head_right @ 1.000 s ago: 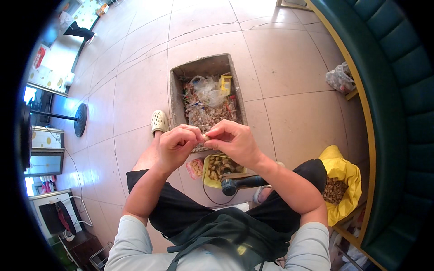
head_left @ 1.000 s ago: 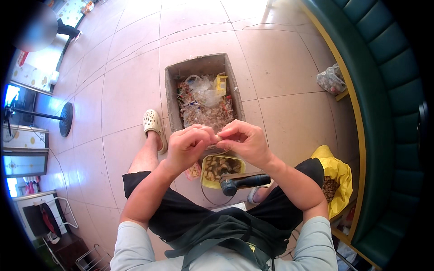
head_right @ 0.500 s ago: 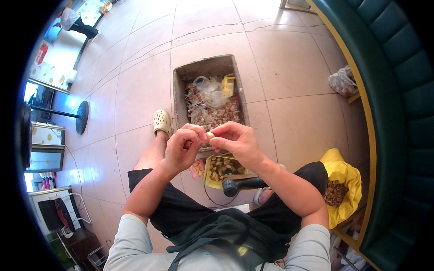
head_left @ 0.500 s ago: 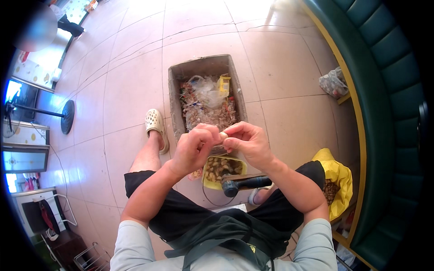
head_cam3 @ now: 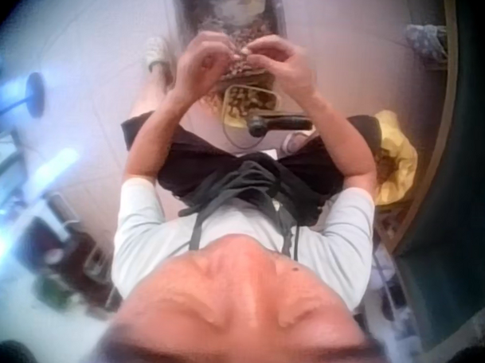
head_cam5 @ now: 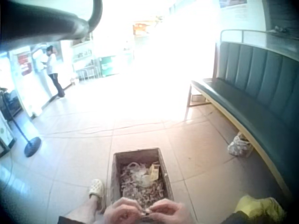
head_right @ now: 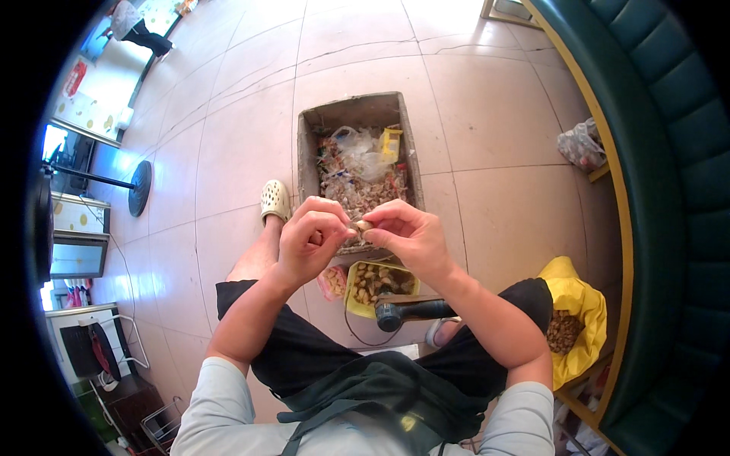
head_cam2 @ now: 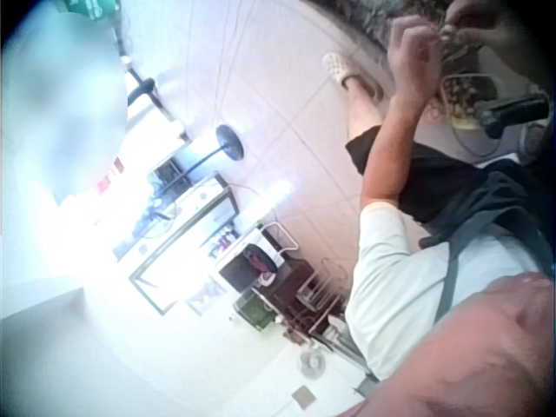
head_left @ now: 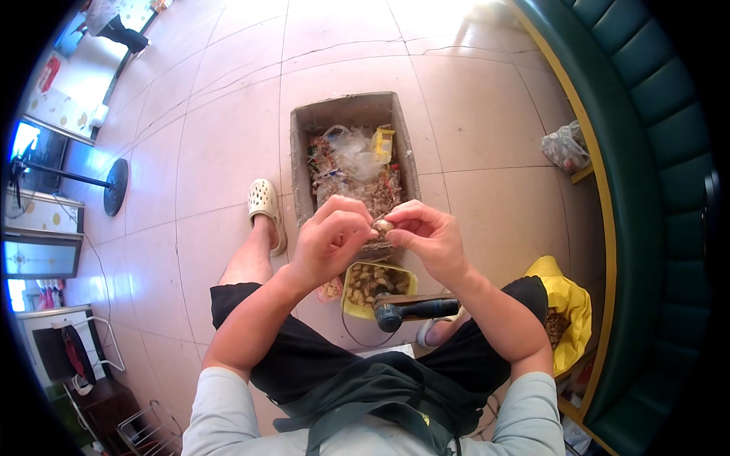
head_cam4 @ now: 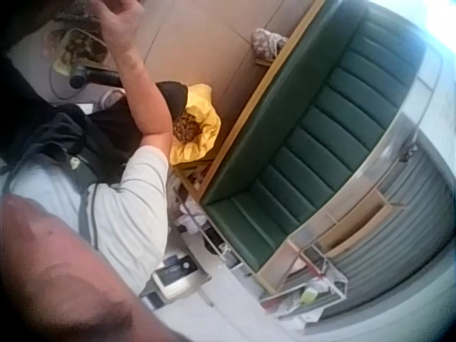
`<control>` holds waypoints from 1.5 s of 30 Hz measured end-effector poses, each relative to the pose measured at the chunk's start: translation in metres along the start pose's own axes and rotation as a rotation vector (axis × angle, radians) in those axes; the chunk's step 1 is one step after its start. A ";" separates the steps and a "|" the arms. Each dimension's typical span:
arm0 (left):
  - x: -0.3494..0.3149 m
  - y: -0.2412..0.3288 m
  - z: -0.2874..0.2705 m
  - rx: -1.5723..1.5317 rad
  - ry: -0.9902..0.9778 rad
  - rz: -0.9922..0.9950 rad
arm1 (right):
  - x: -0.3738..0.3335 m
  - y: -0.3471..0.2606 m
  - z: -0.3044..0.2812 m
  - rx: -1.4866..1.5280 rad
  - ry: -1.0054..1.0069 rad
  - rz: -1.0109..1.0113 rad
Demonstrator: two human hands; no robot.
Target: The person peels cloves of garlic by hand over a cardboard box and places the peeled cloves into a small container.
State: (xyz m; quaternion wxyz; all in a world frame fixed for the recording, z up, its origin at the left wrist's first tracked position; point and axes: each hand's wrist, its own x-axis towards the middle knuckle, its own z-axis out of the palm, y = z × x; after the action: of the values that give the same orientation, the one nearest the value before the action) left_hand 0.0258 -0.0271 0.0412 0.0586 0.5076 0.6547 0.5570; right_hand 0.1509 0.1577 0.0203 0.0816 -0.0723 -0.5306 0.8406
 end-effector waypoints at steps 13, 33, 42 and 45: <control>0.001 -0.008 -0.001 0.068 -0.059 0.139 | -0.001 0.007 0.001 -0.068 -0.029 -0.036; 0.003 -0.001 0.003 -0.087 0.029 -0.208 | 0.000 0.003 0.001 -0.012 0.006 0.065; 0.004 -0.007 -0.001 -0.061 -0.105 -0.216 | 0.001 0.004 0.000 -0.111 -0.030 0.012; 0.003 -0.008 0.000 -0.042 -0.120 -0.173 | 0.000 0.003 -0.003 -0.087 -0.071 0.069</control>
State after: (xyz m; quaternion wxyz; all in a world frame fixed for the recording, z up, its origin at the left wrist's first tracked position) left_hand 0.0197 -0.0238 0.0364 0.1561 0.4803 0.6796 0.5321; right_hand 0.1512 0.1592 0.0158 0.0304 -0.0643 -0.5661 0.8212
